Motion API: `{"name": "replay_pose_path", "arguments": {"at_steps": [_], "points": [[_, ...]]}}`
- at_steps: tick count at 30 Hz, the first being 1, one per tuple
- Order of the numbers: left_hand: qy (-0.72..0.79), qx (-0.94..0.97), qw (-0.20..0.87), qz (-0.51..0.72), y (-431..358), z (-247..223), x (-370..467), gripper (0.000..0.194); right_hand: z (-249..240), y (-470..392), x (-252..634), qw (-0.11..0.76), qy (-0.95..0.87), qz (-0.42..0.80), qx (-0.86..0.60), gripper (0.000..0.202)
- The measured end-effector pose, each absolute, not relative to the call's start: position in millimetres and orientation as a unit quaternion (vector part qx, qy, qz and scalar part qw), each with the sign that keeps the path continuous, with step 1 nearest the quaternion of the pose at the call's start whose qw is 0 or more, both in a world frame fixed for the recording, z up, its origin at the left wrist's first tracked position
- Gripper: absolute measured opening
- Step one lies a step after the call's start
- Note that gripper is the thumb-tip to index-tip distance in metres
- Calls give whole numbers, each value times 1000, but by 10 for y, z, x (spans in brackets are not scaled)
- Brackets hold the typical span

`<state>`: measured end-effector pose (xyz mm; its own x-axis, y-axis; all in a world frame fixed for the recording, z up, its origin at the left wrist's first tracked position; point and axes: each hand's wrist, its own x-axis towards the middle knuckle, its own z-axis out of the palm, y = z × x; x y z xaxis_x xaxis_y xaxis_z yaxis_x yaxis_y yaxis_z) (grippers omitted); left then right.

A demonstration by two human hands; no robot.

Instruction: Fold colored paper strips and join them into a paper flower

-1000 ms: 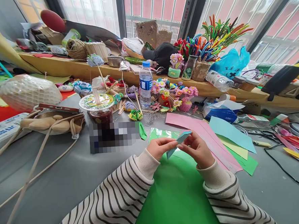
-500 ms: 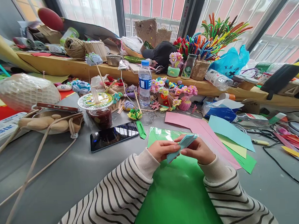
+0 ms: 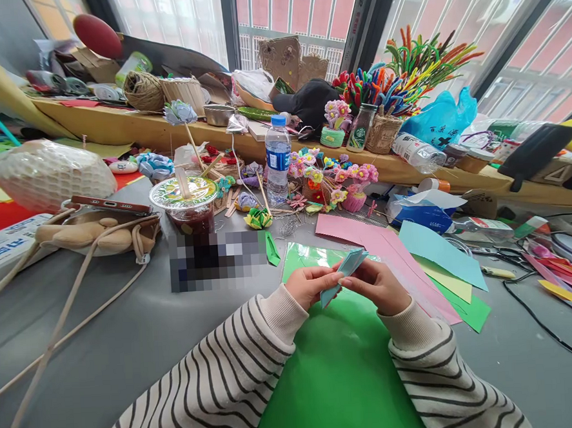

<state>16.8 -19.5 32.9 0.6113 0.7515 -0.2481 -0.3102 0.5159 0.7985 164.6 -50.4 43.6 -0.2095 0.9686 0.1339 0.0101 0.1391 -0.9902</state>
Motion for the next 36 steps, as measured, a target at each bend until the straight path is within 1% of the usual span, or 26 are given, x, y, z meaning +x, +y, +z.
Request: {"name": "replay_pose_path", "arguments": {"at_steps": [1,3,4,5,6,12,19,25,29,36], "points": [[305,363,815,331,-194,320,169,52,440,-505,1643,474,-586,505,-420,24],[318,352,807,351,-190,305,166,82,447,-508,1638,477,-582,501,-427,24],[320,351,802,362,-189,302,164,94,449,-510,1634,478,-581,499,-429,23],[319,355,796,372,-188,303,162,99,452,-512,1630,478,-581,498,-430,22],[317,362,789,383,-189,307,160,100,453,-513,1626,477,-581,497,-433,20],[335,403,736,429,-224,378,154,80,446,-517,1592,468,-575,481,-469,20],[340,378,740,440,-227,361,162,63,435,-531,1545,484,-555,470,-486,24],[317,324,805,382,-178,354,156,55,469,-564,1526,494,-569,443,-485,23],[296,342,828,333,-163,400,126,46,508,-576,1533,496,-569,438,-488,24],[280,452,788,311,-197,434,76,35,494,-587,1585,505,-563,433,-489,20]]}}
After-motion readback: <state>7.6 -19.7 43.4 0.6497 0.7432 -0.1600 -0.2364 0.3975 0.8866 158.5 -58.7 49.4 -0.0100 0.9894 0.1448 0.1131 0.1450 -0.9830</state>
